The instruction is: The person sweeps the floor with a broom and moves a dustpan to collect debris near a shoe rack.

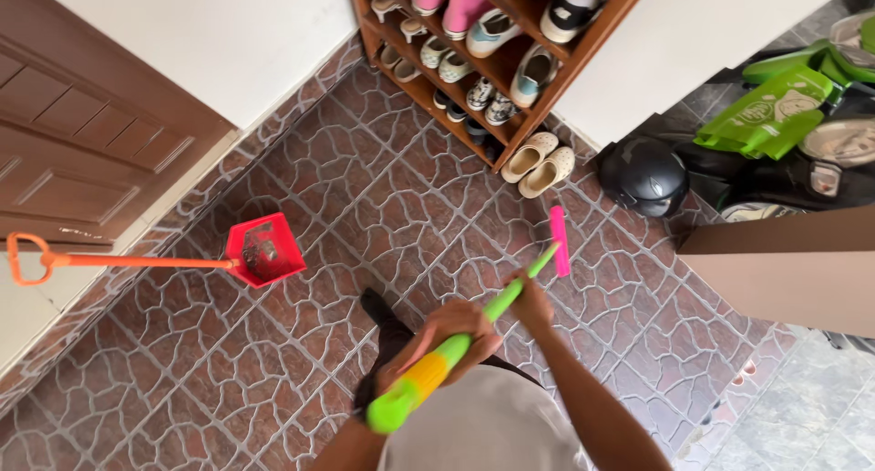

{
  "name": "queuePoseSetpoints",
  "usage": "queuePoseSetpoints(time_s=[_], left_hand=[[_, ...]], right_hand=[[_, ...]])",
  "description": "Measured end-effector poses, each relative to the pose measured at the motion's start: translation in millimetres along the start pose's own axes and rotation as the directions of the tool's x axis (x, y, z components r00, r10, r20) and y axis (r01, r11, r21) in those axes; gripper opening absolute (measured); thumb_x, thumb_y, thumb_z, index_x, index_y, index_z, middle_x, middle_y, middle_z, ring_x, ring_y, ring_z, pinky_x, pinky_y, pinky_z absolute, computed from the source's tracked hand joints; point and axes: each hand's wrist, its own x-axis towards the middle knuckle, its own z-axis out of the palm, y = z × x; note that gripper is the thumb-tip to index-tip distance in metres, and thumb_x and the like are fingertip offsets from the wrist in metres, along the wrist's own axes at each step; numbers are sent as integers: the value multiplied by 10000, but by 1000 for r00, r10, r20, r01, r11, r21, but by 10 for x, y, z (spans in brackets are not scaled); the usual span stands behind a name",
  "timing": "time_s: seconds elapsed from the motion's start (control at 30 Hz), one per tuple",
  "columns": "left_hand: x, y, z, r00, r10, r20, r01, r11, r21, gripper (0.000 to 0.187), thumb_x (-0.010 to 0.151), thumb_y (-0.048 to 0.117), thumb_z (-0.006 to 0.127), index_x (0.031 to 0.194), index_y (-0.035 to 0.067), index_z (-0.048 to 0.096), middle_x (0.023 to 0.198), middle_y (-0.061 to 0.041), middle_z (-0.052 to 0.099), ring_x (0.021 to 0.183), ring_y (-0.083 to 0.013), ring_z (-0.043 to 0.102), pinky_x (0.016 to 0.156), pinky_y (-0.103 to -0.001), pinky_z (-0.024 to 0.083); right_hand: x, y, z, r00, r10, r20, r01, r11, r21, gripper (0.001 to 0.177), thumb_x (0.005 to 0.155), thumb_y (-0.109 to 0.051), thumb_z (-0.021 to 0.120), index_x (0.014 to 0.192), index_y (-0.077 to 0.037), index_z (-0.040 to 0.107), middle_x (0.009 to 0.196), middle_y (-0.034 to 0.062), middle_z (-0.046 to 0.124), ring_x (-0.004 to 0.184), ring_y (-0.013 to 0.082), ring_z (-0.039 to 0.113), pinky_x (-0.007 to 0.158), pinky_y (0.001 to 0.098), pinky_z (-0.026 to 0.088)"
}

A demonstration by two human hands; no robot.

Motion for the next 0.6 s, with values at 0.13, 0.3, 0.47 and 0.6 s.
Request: queuePoseSetpoints(time_s=[0.13, 0.3, 0.47, 0.6], left_hand=[[-146, -651, 333, 994, -106, -38, 91, 954, -285, 155, 984, 43, 718, 1039, 73, 577, 962, -36, 666, 892, -178, 654, 837, -334, 541], [-443, -960, 215, 935, 195, -296, -201, 980, 11, 352, 931, -3, 772, 1158, 51, 508, 1010, -84, 632, 925, -214, 651, 851, -360, 523], [-648, -482, -656, 967, 79, -242, -61, 995, 83, 294, 902, -19, 801, 998, 101, 550, 878, -31, 616, 881, -218, 634, 872, -359, 523], [-623, -20, -1264, 992, -55, -113, 56, 998, 5, 268, 885, 9, 744, 800, 68, 497, 746, -30, 556, 787, -220, 581, 806, -357, 509]], right_hand=[[377, 280, -140, 992, -53, 116, 56, 998, -19, 251, 881, -142, 678, 1115, -212, 617, 961, 96, 735, 913, 319, 737, 745, 440, 559], [451, 172, 274, 934, 102, 342, -2, 960, -279, 362, 827, -82, 727, 1145, -226, 631, 948, 124, 725, 931, 341, 712, 749, 453, 543], [259, -497, 1113, 902, -191, 386, 133, 976, 174, 232, 870, -140, 731, 1076, -141, 625, 924, 119, 738, 881, 287, 748, 742, 421, 570], [69, -1050, 1402, 913, -144, 381, 134, 990, 52, 249, 877, -261, 802, 1015, -132, 641, 867, 146, 740, 822, 312, 752, 721, 438, 563]])
